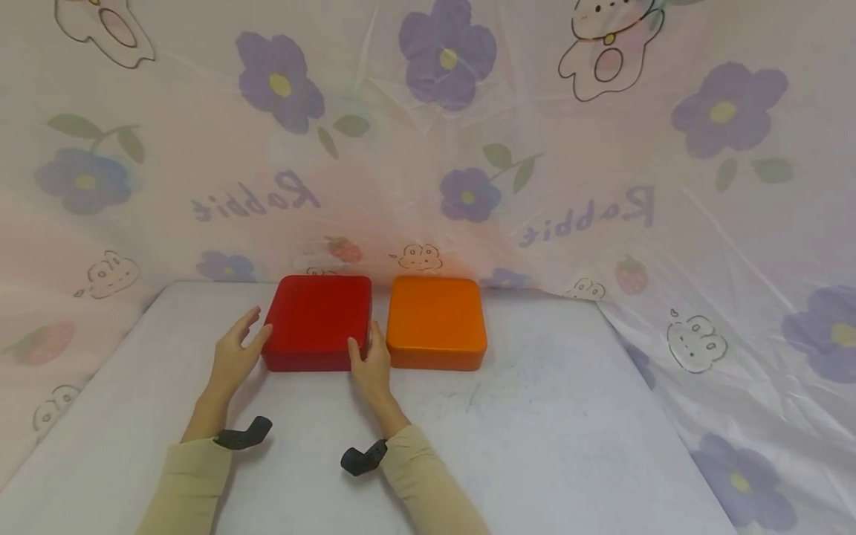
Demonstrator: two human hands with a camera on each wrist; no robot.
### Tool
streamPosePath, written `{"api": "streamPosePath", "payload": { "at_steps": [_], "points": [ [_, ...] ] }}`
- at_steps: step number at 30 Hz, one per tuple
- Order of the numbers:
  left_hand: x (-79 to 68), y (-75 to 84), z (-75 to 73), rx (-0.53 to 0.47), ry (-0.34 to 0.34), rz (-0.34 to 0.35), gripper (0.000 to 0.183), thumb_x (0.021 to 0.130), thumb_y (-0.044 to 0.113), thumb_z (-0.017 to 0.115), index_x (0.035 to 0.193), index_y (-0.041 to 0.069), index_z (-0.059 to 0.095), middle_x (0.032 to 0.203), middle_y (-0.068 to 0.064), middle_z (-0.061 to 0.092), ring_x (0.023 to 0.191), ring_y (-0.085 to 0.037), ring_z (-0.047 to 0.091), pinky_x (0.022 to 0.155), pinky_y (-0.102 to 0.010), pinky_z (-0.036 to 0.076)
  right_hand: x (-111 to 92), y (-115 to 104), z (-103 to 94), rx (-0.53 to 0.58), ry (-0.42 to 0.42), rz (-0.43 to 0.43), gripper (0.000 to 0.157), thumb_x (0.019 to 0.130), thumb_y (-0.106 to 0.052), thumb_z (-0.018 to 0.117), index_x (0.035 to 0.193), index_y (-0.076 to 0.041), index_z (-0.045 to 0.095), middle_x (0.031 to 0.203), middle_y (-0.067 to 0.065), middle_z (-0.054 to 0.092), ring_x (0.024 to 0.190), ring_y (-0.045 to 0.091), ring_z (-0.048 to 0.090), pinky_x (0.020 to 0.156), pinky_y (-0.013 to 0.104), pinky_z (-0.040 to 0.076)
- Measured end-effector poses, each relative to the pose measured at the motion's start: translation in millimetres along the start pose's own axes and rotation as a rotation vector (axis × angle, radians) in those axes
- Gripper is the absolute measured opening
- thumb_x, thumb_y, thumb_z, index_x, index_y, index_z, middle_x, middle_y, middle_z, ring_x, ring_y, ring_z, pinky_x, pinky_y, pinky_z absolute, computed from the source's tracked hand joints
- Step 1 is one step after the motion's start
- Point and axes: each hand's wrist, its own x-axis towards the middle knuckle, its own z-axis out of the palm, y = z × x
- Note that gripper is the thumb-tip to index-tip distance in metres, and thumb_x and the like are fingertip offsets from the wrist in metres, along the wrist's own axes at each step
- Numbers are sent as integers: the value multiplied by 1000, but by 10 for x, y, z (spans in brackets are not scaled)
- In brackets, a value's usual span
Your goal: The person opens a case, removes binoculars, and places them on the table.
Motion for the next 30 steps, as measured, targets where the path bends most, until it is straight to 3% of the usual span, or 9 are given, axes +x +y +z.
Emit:
{"api": "streamPosePath", "payload": {
  "at_steps": [10,23,30],
  "points": [
    [6,-51,17,18,-169,-141,63,100,34,49,150,1,29,155,-23,33,144,-38,33,118,-51,31,-30,46,113,-29,44,84,59,97,-22,55,142,12,36,147,27,44,137,38,44,115,51,36],
    [9,-55,22,45,-154,-154,62,100,31,46,151,0,27,154,-26,31,143,-41,33,119,-52,28,6,1,123,38,18,145,54,100,-21,51,142,8,37,147,26,44,137,38,45,113,48,39],
    [38,-62,61,-58,-172,-190,63,101,27,45,152,-2,20,157,-24,27,146,-37,29,122,-49,24,113,-20,95,14,1,175,52,99,-19,50,142,10,38,147,27,44,137,39,44,114,50,37]
  ]
}}
